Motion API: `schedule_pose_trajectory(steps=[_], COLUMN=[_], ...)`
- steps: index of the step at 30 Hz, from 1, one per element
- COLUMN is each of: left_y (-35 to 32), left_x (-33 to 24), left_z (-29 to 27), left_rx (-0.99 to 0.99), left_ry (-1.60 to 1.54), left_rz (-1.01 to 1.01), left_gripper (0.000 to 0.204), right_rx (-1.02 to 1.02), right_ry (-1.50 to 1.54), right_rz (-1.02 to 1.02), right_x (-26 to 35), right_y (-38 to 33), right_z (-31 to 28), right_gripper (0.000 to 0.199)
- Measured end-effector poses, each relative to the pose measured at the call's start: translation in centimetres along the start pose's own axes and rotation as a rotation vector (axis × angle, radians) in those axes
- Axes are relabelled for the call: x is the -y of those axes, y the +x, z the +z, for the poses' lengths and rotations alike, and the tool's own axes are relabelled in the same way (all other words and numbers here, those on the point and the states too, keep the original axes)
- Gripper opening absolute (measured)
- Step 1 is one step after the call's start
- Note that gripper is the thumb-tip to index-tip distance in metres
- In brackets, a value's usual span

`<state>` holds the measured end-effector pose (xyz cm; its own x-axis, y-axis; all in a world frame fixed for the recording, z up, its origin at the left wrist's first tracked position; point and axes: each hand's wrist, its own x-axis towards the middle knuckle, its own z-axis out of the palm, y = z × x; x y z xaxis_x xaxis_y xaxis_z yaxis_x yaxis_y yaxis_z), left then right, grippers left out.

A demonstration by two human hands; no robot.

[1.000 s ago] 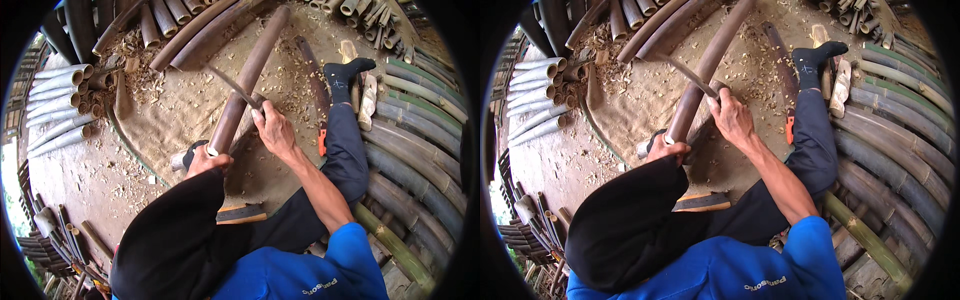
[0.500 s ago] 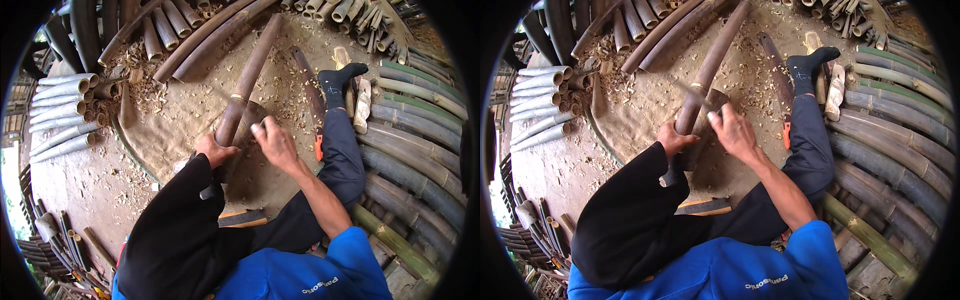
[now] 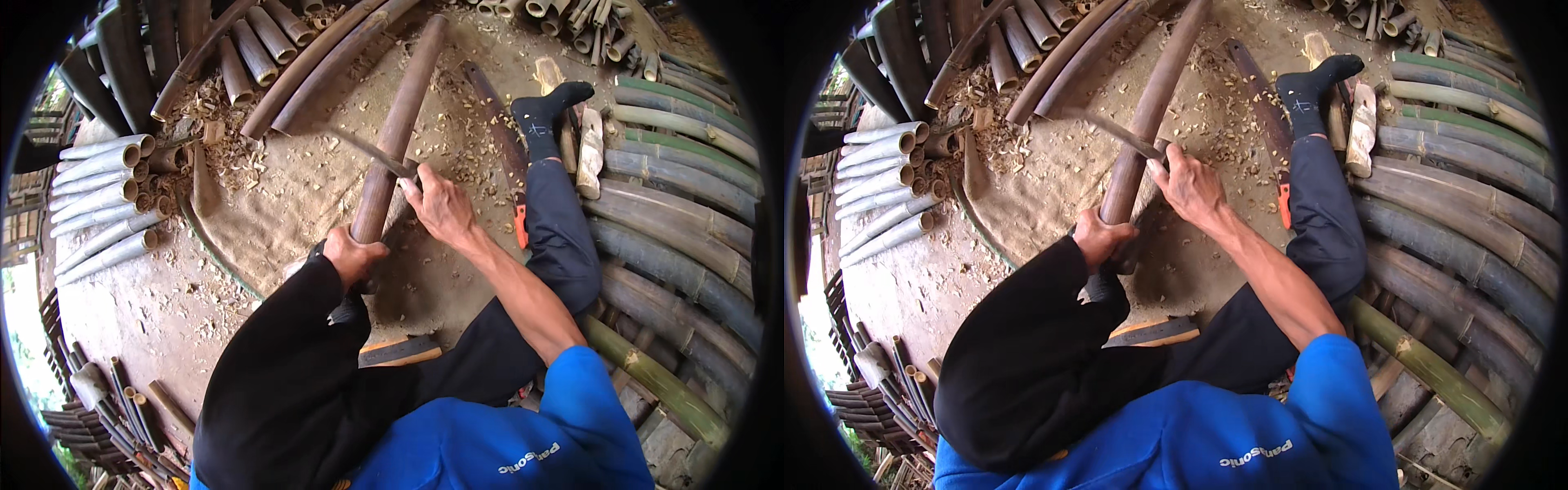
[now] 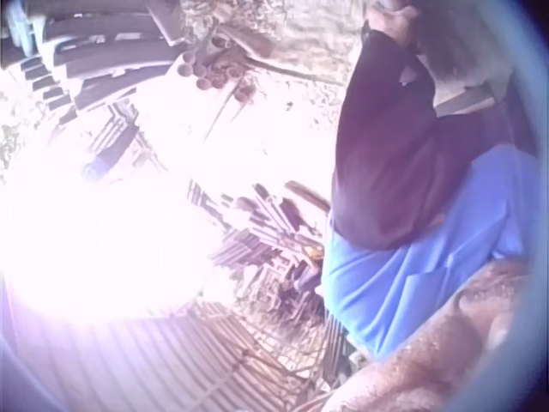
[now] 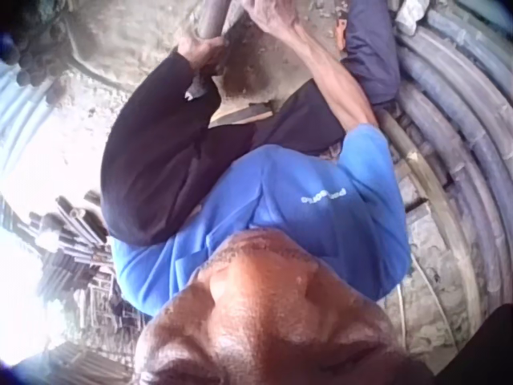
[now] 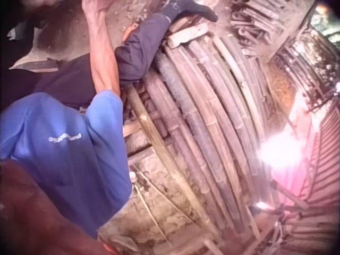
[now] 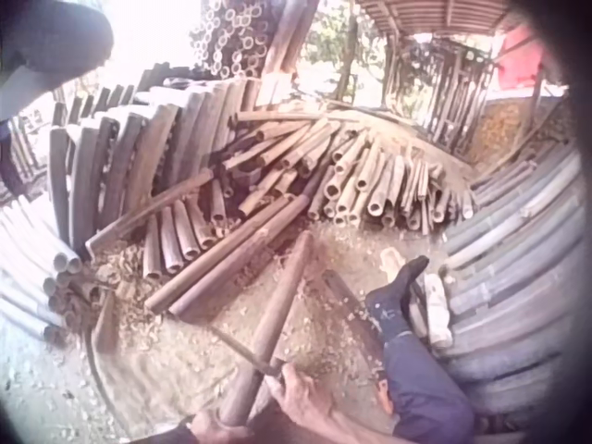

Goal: The person sits on the ground and uses a saw to cut a bamboo pole, then uses a knife to shave the surface and cut into the end of the pole while holding it against a wooden block.

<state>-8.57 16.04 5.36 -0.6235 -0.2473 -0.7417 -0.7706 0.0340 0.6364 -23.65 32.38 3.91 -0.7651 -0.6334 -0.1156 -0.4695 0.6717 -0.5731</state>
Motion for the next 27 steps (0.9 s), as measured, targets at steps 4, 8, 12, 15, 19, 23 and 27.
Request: schedule_pose_trajectory(steps=[4, 8, 12, 15, 19, 23, 27], left_y=[-1.6, -1.0, -1.5, -1.1, -2.5, -1.4, -1.8], left_x=[0.0, 1.2, 0.9, 1.6, 1.1, 1.5, 2.3], left_z=[0.1, 0.6, 0.4, 1.0, 0.9, 1.8, 1.0], left_rx=[-0.018, 0.066, 0.162, 0.264, 0.274, 0.308, 0.328], left_ry=[-0.035, -0.212, -0.32, -0.467, -0.588, -0.569, -0.6], left_rz=[0.04, 0.032, -0.005, -0.03, -0.04, -0.057, -0.066], left_gripper=[0.041, 0.037, 0.027, 0.02, 0.018, 0.018, 0.022], right_rx=[-0.009, 0.065, -0.095, 0.038, 0.081, 0.051, 0.025], right_ry=[-0.089, 0.013, -0.131, 0.111, -0.025, 0.081, -0.097], right_rz=[-0.45, 0.15, -0.563, 0.333, -0.375, 0.22, -0.454], right_x=[0.7, -2.0, 0.3, -1.5, 0.4, -3.0, -0.2], right_y=[-1.2, 1.4, -2.3, 0.4, -2.6, -0.1, -2.7], right_z=[0.5, -2.0, -0.6, -1.6, -1.1, -2.3, -1.1], right_gripper=[0.038, 0.042, 0.045, 0.046, 0.044, 0.04, 0.04])
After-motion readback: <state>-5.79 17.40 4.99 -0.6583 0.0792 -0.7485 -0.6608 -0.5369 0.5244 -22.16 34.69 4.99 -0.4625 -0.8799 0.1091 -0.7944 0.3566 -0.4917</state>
